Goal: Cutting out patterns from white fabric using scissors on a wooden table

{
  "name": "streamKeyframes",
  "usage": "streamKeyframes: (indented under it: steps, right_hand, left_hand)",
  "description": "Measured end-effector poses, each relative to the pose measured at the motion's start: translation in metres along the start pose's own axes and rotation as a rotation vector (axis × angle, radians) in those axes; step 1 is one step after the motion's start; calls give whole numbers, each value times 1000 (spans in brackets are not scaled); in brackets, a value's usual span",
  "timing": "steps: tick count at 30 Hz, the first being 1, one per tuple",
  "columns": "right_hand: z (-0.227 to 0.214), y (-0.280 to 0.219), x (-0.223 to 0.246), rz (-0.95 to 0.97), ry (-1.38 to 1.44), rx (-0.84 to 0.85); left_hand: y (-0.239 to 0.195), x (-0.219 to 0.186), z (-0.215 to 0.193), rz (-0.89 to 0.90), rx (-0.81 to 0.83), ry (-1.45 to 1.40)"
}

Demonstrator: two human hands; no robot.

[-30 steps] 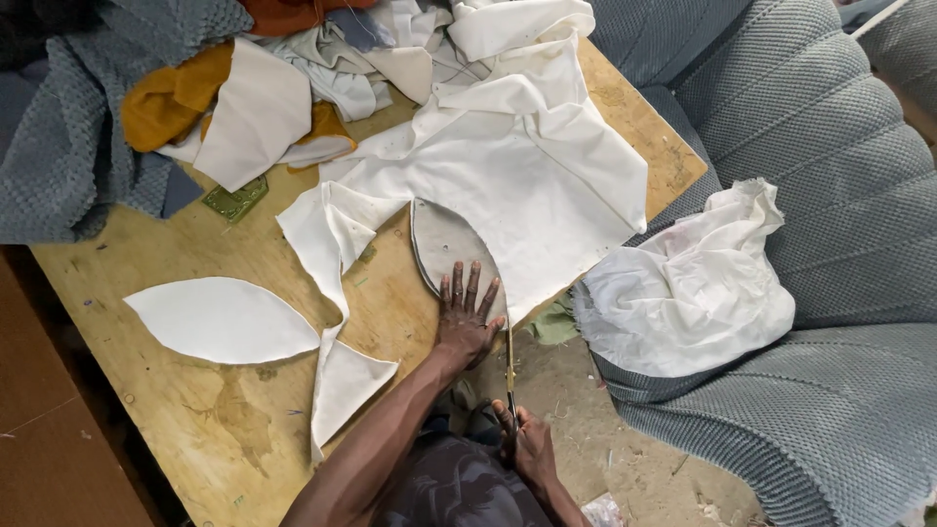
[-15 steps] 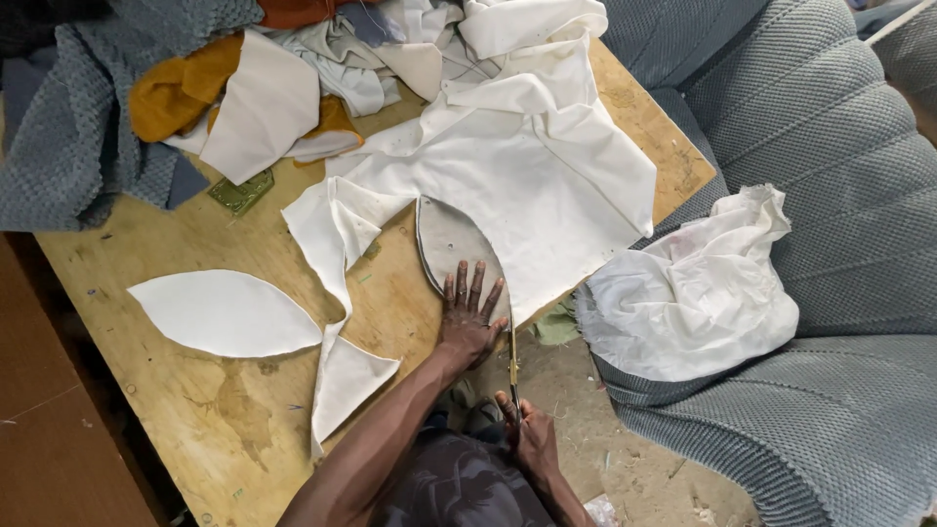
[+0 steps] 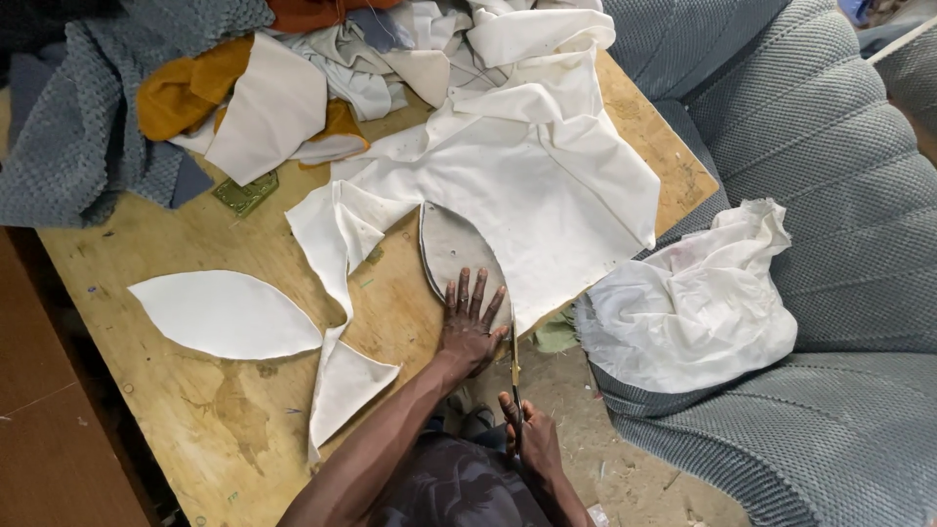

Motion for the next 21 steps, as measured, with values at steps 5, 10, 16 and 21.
streamKeyframes:
  steps: [5,10,16,21]
  right_hand:
    - [-3,2,0,6,-220,-59]
    - [-11,22,-21,-18,-478,-111]
    - [-13,34,-20,9,-573,-105]
    - [-15,36,-18,53,-590,-102]
  left_hand:
    - [-5,-2,-4,-4,-25,1]
    - [-9,-5,-10,-3,-45,-26]
    - [-5,-3,-4,2,-102,-6]
    - [-8,-3,-5,21,-81,-52]
Point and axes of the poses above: each hand's wrist, its own y-axis towards the middle knuckle, its own z-axis out of the palm, x = y × z, the point moved 2 cm from there along y, towards the middle knuckle, and after that the axes turned 9 degrees about x, right-handed, at the moved point
